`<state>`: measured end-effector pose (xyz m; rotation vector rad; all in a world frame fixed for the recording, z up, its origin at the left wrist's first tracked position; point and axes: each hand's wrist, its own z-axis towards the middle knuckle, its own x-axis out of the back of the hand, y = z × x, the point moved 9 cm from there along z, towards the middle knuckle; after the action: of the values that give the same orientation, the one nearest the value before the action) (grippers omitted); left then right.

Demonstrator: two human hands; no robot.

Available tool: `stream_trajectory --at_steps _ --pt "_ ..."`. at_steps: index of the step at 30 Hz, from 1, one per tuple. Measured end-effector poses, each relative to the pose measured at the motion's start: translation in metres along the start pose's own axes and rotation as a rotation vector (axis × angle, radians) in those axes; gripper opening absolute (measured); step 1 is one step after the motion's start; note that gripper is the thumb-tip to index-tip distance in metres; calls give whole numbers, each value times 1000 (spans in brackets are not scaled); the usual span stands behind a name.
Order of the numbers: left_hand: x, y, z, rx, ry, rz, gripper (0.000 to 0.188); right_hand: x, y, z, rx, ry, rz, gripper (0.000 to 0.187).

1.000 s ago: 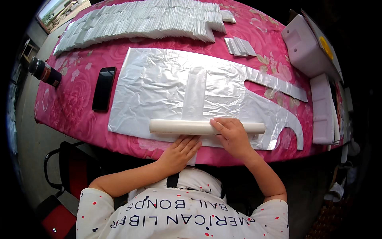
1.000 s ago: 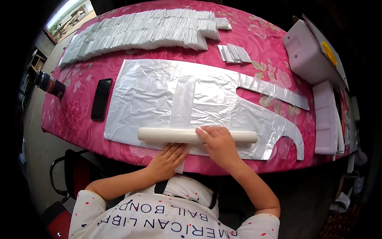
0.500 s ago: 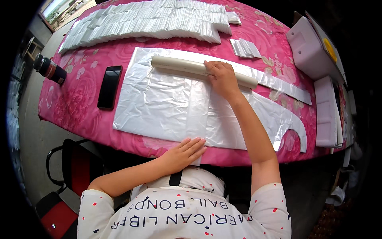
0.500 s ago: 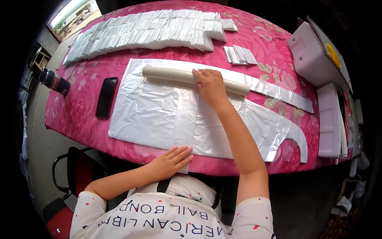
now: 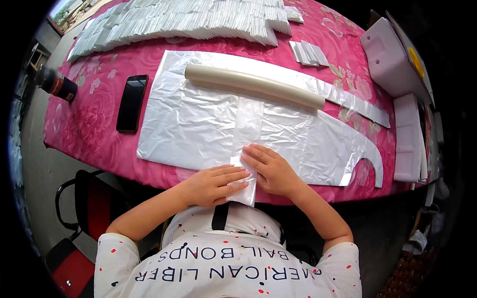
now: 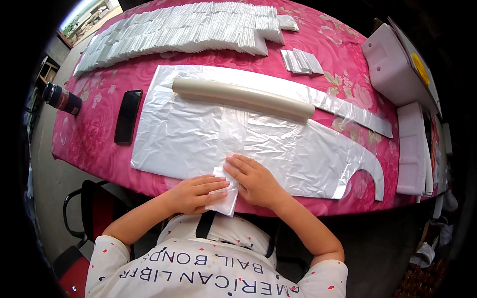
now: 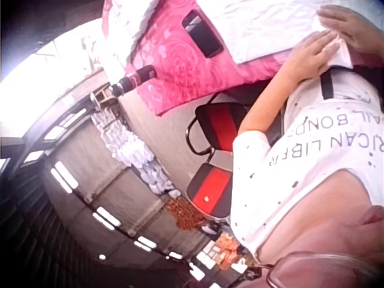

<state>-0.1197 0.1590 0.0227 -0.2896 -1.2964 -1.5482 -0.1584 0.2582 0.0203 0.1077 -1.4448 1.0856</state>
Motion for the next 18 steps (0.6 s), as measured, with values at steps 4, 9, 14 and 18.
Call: stream_trajectory --at_steps 4,9,14,18 --pt "9 -26 16 210 -12 222 64 6 3 0 7 140 -82 41" --pt "20 -41 21 304 118 98 66 20 15 8 -63 248 -6 29" --pt "28 -81 16 731 327 -304 47 4 80 8 -762 122 428 25" --pt "40 -62 28 467 367 141 56 2 90 18 -909 4 559 28"
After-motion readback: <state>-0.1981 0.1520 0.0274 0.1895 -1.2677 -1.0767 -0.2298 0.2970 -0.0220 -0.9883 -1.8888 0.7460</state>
